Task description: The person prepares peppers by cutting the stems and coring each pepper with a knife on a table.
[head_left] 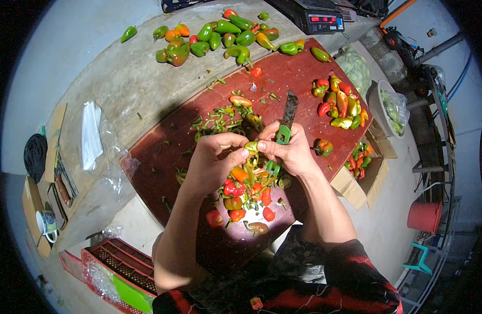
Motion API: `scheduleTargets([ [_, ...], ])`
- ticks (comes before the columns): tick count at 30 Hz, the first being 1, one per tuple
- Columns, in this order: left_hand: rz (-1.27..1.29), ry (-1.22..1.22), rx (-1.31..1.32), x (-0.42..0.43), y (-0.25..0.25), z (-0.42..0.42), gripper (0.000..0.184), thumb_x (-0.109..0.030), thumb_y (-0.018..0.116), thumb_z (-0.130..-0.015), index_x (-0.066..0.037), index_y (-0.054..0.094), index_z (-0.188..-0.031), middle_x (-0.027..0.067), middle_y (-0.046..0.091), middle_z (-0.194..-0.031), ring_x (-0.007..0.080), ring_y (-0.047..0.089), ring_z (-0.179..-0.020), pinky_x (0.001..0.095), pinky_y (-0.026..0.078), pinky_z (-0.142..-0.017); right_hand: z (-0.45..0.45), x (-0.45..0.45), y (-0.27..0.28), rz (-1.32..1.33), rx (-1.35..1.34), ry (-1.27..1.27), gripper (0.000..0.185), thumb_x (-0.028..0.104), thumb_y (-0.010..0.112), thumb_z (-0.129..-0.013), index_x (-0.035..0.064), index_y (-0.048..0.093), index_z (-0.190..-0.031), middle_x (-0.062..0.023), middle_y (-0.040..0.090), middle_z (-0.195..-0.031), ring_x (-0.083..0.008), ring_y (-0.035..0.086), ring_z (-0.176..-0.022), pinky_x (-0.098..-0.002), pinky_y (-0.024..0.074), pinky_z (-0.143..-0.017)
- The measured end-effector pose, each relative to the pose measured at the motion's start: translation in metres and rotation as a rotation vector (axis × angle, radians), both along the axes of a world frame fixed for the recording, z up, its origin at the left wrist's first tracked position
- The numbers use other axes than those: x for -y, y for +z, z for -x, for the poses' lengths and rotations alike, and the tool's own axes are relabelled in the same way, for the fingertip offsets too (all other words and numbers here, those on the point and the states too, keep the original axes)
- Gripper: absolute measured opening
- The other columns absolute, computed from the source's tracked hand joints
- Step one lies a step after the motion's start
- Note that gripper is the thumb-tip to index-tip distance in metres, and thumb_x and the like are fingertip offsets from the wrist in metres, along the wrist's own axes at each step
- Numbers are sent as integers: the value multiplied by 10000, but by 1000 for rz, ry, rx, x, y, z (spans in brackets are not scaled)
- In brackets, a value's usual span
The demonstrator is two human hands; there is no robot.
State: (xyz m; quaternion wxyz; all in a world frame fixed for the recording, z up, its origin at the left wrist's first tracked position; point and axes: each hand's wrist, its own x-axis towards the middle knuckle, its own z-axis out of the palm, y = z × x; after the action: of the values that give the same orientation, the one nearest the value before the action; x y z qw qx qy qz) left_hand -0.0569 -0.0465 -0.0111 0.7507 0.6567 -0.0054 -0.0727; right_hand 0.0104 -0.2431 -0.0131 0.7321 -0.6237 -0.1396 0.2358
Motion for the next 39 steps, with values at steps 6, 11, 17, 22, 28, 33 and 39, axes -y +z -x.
scheduleTargets([
  [6, -33, -23, 35, -3, -3, -1, 130, -39, 649, -893, 63, 673, -970, 19, 680, -857, 61, 594, -797, 241, 487, -730, 1, -2, -3, -64, -40, 18, 118, 38, 792, -813, 28, 685, -863, -11, 654, -694, -52, 528, -534, -211, 373, -455],
  [11, -241, 67, 39, -9, -7, -2, 146, -65, 695, -852, 49, 689, -942, 44, 700, -813, 81, 614, -770, 269, 499, -725, -3, -9, -11, 137, -2, -16, 142, 62, 808, -802, 35, 686, -867, 7, 658, -722, -57, 563, -629, -229, 442, -566],
  [17, -593, 170, -16, -9, -15, -6, 172, -55, 713, -809, 28, 706, -959, 126, 720, -845, 171, 686, -808, 322, 528, -775, -12, -13, -14, 469, 172, 44, 155, 139, 783, -809, 24, 682, -824, -16, 634, -676, -87, 577, -618, -272, 472, -589],
  [22, -727, 240, -76, -26, -28, -9, 188, -42, 708, -799, 11, 710, -979, 155, 717, -921, 236, 698, -858, 342, 528, -792, -26, 2, 2, 556, 262, -15, 150, 153, 751, -821, 22, 686, -854, -32, 636, -695, -108, 594, -628, -294, 490, -612],
  [28, -752, 256, -87, -22, -25, -19, 89, -49, 660, -871, 0, 712, -923, 49, 628, -700, 116, 584, -684, 314, 465, -614, -59, 43, 14, 357, 276, -212, 151, 144, 748, -812, 16, 694, -872, 33, 573, -665, -68, 526, -639, -278, 437, -600],
  [33, -969, 158, 49, 7, 13, -84, 204, -83, 567, -912, -2, 699, -1045, 187, 679, -795, 308, 668, -794, 381, 513, -781, -75, 73, 18, 288, 217, -393, 90, 78, 744, -823, 11, 690, -850, 54, 564, -668, -44, 494, -631, -234, 407, -583],
  [39, -1454, 202, 465, 26, 22, -209, 564, -44, 684, -816, -106, 544, -1359, 214, 587, -1262, 387, 557, -1144, 454, 471, -960, -71, 74, 14, 428, 429, -400, 119, 57, 735, -825, -18, 674, -894, -69, 650, -714, -88, 550, -682, -310, 482, -657],
])
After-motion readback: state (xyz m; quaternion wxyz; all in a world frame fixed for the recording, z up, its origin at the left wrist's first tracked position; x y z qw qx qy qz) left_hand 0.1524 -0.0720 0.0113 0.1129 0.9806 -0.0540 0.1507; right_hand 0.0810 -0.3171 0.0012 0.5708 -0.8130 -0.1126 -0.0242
